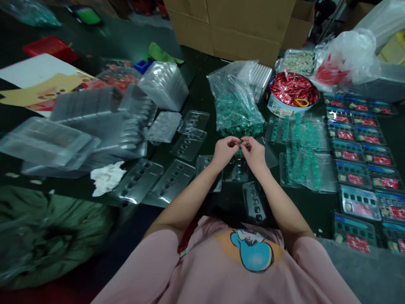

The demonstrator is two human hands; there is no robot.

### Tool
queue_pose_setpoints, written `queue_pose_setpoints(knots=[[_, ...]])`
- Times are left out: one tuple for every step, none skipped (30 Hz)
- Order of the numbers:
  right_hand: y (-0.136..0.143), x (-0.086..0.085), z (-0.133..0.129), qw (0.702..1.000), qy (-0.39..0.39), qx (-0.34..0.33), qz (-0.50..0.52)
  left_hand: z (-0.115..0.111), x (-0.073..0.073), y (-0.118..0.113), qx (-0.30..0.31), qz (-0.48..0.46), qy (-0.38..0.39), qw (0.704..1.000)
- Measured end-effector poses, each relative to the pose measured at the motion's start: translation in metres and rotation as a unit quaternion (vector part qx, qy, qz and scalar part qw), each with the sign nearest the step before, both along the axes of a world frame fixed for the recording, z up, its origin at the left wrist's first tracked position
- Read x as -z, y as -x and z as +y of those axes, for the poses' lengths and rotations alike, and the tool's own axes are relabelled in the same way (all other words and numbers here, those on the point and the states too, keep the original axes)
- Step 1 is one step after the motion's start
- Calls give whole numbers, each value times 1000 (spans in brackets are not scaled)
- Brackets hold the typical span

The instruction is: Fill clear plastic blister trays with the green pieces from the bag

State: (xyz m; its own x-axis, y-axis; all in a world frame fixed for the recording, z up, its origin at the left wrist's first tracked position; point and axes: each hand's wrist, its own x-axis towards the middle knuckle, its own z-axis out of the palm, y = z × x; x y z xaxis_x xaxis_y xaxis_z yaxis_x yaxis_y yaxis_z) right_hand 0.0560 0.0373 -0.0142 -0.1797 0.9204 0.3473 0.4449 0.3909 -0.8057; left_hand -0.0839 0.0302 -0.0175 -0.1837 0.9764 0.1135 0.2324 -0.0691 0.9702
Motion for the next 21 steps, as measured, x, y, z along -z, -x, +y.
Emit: queue_pose_setpoints(knots=[[1, -1, 0, 1000, 2, 0, -2, 0, -1, -1, 1, -3, -1, 1000], [2, -1, -1, 1000, 4, 1, -4, 0, -1, -1, 3, -9, 0, 1000], [3, -1, -1, 1000, 8, 2, -6, 0, -2, -2, 7, -18, 3, 1000], [3, -1, 0, 1000, 17, 2, -3, 0, -3, -2, 10, -31, 9, 999], [3, 0, 0, 999, 30, 2, 9, -1, -3, -1, 13, -48, 17, 999], [4, 1, 1, 998, 50, -2, 30, -1, -3, 0, 15, -69, 28, 997], [3, 3, 2, 995, 76, -11, 62, -1, -4, 2, 17, -94, 43, 995], [3, 5, 3, 989, 107, -26, 100, -1, -5, 4, 21, -124, 64, 990], [3, 6, 4, 979, 140, -45, 140, -1, -6, 7, 27, -158, 90, 983], [2, 8, 5, 966, 172, -66, 180, -1, -7, 10, 39, -195, 121, 973], [2, 9, 5, 952, 199, -85, 214, -1, -8, 13, 53, -231, 151, 960], [2, 10, 5, 939, 222, -101, 242, -2, -9, 16, 68, -264, 179, 945], [1, 10, 5, 928, 238, -113, 263, -2, -10, 18, 81, -291, 201, 932], [1, 9, 4, 920, 248, -121, 279, -3, -11, 20, 90, -312, 214, 921], [1, 9, 3, 914, 253, -127, 292, -3, -12, 21, 94, -327, 220, 914], [1, 8, 2, 909, 255, -130, 303, -4, -12, 21, 95, -337, 221, 910], [1, 7, 1, 905, 256, -133, 314, -4, -12, 20, 95, -345, 221, 907], [2, 5, 0, 899, 259, -134, 325, -5, -12, 20, 95, -353, 220, 904], [2, 4, -1, 893, 265, -135, 337, -5, -12, 19, 97, -363, 220, 900], [2, 3, -1, 886, 274, -137, 349, -5, -12, 19, 103, -375, 222, 894], [2, 2, -2, 877, 287, -138, 359, -6, -12, 18, 112, -388, 226, 886]])
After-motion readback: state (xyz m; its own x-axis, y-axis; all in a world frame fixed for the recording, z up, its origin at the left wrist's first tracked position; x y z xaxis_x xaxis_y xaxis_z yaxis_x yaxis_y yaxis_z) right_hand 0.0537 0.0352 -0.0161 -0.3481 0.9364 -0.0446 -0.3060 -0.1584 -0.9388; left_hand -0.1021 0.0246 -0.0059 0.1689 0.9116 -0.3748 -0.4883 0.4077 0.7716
